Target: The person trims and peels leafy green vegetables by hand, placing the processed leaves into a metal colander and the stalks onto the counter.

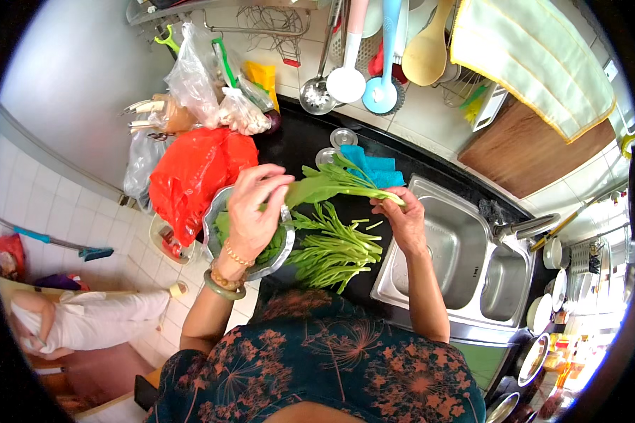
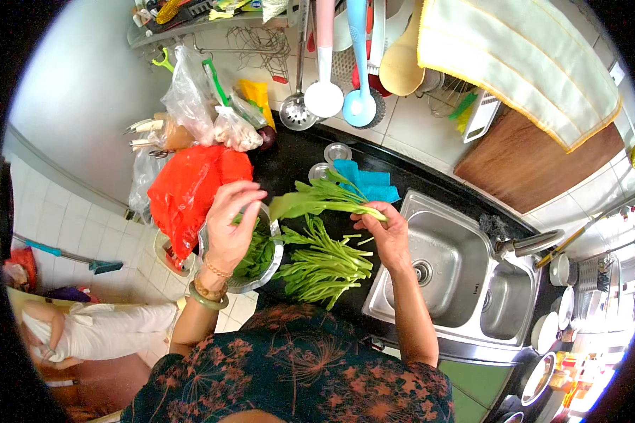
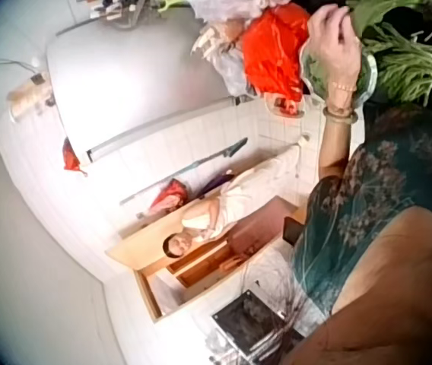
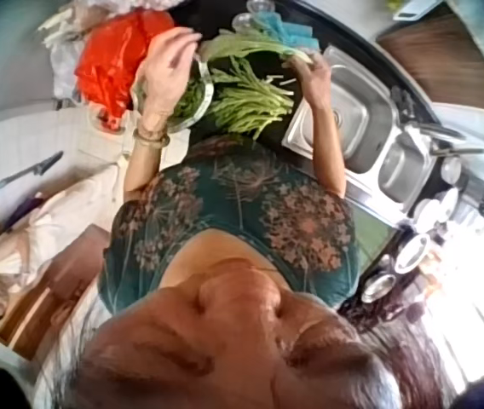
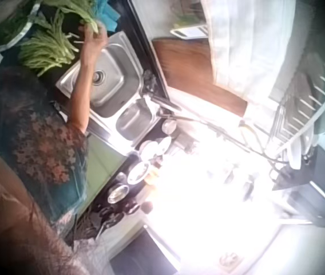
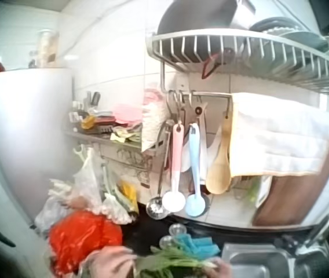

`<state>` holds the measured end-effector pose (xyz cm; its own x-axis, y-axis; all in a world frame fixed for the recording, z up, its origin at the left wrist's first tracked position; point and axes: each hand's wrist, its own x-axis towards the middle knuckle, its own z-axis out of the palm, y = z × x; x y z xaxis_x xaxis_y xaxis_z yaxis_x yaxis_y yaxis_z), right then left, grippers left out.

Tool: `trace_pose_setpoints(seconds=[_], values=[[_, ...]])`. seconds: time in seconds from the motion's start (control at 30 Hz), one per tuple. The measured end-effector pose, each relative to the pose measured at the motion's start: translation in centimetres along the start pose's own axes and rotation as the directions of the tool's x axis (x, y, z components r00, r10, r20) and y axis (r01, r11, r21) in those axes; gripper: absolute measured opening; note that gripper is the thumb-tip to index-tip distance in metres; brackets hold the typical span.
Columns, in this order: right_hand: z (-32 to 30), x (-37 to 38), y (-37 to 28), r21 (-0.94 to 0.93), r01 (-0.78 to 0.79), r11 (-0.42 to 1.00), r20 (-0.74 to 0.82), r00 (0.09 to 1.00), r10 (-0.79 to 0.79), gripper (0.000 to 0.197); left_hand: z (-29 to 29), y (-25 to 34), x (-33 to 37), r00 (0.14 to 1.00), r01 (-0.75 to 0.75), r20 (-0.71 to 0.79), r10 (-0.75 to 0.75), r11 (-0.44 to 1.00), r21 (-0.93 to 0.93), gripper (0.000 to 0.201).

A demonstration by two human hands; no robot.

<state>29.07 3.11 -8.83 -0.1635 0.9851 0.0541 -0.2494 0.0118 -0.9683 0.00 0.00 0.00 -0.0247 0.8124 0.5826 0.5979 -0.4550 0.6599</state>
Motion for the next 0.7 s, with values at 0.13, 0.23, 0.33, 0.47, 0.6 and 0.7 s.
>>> trace_pose_setpoints(seconds=[0.13,0.23,0.33,0.47,0.6,0.7], values=[[2.2,-1.1,-1.0,0.288,-0.039,0.957,-0.007,0.999,0.043,0.011,0.9,0.3,1.5,0.958,-0.165,0.240,0.157,0.986,0.011,0.014],[3.9,-1.7,-2.4,0.247,-0.017,0.969,-0.011,1.000,0.020,0.010,1.7,0.3,1.0,0.929,-0.186,0.330,0.164,0.982,0.035,0.016],[4.2,-2.2,-3.0,0.191,0.001,0.982,-0.048,0.999,0.008,0.012,2.1,0.2,0.3,0.920,-0.179,0.360,0.153,0.983,0.041,0.015],[5.2,-2.5,-4.1,0.119,0.015,0.993,-0.087,0.996,-0.005,0.014,2.4,0.0,-0.2,0.914,-0.203,0.359,0.190,0.979,0.001,0.014],[6.1,-2.2,-3.7,0.100,0.021,0.995,-0.124,0.992,-0.009,0.014,2.7,-0.8,-0.4,0.888,-0.176,0.412,0.203,0.979,-0.103,0.013],[6.3,-1.9,-3.9,0.128,-0.025,0.991,-0.154,0.987,0.045,0.017,3.2,-1.1,-1.0,0.892,-0.092,0.424,0.155,0.982,-0.164,0.012]])
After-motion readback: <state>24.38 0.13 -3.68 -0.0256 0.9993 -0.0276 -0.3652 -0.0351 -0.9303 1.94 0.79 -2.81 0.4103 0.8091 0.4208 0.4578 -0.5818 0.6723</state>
